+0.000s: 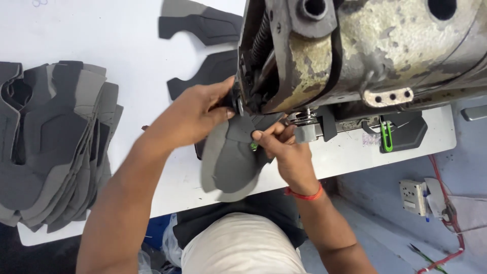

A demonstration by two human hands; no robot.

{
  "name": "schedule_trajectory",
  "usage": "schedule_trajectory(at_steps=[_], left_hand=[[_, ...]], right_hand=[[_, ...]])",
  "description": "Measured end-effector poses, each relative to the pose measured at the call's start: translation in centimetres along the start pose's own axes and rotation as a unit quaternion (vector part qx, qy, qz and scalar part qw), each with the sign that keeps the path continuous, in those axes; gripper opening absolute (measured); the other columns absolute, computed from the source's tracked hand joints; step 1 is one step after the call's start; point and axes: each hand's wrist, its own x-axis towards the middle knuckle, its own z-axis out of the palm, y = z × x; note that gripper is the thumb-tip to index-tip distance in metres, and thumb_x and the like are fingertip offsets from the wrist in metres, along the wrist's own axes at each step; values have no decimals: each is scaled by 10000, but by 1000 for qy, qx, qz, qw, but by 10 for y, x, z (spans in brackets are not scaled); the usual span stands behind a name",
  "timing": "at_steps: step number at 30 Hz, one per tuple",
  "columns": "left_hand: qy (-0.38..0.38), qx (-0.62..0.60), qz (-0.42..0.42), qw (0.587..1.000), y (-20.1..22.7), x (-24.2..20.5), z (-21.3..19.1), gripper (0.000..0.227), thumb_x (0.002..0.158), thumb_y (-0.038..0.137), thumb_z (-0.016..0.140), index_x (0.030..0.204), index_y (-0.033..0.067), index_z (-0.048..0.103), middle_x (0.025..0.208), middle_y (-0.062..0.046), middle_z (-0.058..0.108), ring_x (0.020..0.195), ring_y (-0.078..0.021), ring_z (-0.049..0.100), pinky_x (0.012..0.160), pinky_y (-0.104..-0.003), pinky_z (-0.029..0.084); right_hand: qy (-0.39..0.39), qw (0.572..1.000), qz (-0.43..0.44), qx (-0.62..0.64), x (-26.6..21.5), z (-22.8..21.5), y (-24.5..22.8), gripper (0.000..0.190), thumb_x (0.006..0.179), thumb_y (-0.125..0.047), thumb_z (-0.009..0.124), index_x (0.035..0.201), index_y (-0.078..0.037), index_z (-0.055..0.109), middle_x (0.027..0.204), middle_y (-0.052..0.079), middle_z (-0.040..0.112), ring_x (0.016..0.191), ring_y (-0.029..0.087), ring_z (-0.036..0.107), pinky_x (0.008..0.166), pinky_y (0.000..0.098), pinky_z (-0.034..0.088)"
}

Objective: The person sews gray and black shoe parts using a sewing machine, then cuts the excess thread with green scissors. They repeat this process for multiple shoe parts, stacking the finished pieces on the table.

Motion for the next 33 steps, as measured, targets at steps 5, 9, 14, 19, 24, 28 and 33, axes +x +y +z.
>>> schedule_trajectory(at_steps=[5,9,14,19,24,28,33], left_hand=[[-45,-27,-7,999,3,2,-9,541,945,-12,619,1474,82,564,1140,-69,760,1045,-132,680,916,-290,532],[-21,-91,-97,991,4,-11,1,619,907,141,704,1496,83,523,1129,-129,761,1040,-196,684,887,-327,544],[-6,-60,-84,995,-7,-22,13,843,827,300,814,1525,49,413,1413,-177,607,1388,-281,485,1111,-433,364],[-23,-47,-51,997,-17,-20,10,941,815,353,814,1551,16,335,1567,-213,462,1524,-330,335,1216,-482,246],[-31,-46,-59,997,-13,-21,10,961,809,338,806,1563,10,310,1584,-217,430,1537,-337,292,1215,-482,243],[-31,-40,-49,997,-15,-20,9,961,812,342,805,1565,12,305,1590,-216,424,1540,-332,295,1219,-473,244],[-30,-36,-42,998,-14,-20,9,949,830,314,798,1573,13,291,1603,-211,401,1543,-316,287,1221,-449,239]], right_hand=[[46,998,-1,46,-5,22,-7,243,857,-52,793,954,-35,571,724,1,633,569,58,521,535,202,409],[45,998,-2,39,-7,21,-1,243,885,-55,799,957,4,574,756,16,640,596,68,542,558,201,433],[44,997,-4,60,-7,22,-8,243,885,-38,782,979,-31,557,753,30,653,583,80,567,533,216,448],[50,998,-28,21,-11,15,-12,138,990,-25,718,937,97,680,776,86,703,653,146,691,577,260,528],[90,990,-110,-18,-9,5,-8,120,1030,31,726,1094,102,652,890,90,696,755,164,695,654,286,566],[103,988,-108,37,-3,9,-14,295,942,31,729,1215,43,617,887,64,701,715,138,692,624,261,567],[101,987,-117,43,-3,9,-11,323,932,30,739,1228,33,611,909,62,699,746,134,695,652,267,589]])
